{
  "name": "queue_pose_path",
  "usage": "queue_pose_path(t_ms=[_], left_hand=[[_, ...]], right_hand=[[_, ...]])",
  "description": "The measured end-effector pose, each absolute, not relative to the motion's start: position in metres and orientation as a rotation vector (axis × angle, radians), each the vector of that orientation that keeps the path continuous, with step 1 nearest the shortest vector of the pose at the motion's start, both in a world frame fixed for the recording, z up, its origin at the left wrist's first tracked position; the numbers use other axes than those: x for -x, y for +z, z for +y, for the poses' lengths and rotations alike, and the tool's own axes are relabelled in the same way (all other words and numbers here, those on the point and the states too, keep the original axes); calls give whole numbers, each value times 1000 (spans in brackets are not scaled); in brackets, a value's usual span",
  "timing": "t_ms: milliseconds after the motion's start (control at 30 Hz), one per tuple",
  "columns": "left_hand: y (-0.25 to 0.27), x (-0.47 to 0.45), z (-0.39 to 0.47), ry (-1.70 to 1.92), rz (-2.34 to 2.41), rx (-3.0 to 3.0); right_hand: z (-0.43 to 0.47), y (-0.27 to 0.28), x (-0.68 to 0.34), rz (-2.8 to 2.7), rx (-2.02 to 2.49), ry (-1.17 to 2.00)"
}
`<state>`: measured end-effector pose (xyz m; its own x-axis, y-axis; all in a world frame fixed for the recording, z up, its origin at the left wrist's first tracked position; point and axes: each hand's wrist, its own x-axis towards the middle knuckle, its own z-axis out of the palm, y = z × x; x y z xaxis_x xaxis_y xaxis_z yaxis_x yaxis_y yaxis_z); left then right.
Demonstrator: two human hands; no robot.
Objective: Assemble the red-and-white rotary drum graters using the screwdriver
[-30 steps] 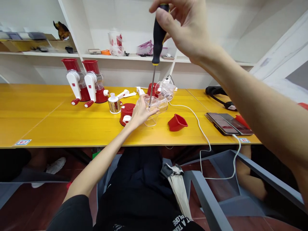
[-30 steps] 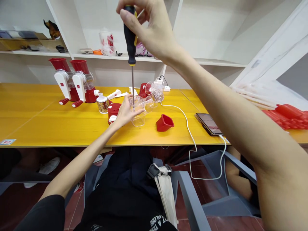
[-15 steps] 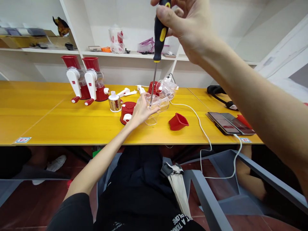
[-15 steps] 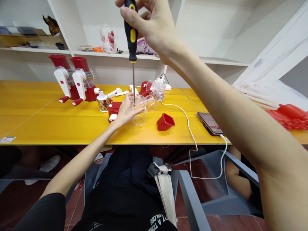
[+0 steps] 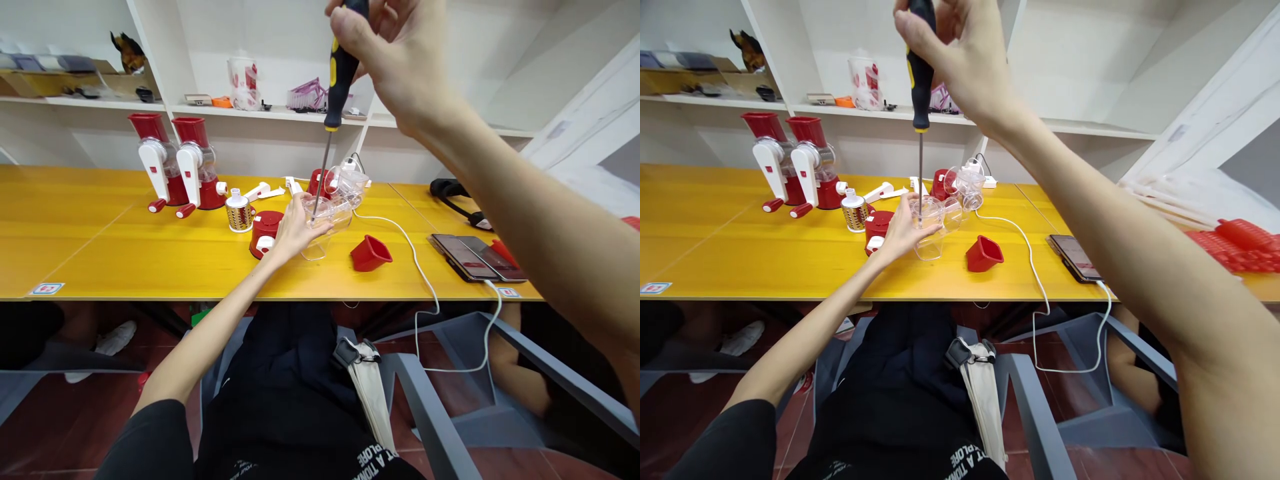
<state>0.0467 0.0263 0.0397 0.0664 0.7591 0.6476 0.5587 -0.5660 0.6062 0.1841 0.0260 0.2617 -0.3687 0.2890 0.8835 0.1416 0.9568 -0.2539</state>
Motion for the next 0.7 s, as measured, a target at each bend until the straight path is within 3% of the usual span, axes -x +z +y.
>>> queue_pose_path(t_ms=[300,533,700], left_hand=[[38,-46,26,1513,1315,-2158],[38,-47,28,1503,1345,-2154],[40,-48,25,1493,1345,-2149]], right_hand=[[26,270,-195,-2051,230,593],[33,265,-179,-1930,164,326],[17,269,-191,-2034,309,589]])
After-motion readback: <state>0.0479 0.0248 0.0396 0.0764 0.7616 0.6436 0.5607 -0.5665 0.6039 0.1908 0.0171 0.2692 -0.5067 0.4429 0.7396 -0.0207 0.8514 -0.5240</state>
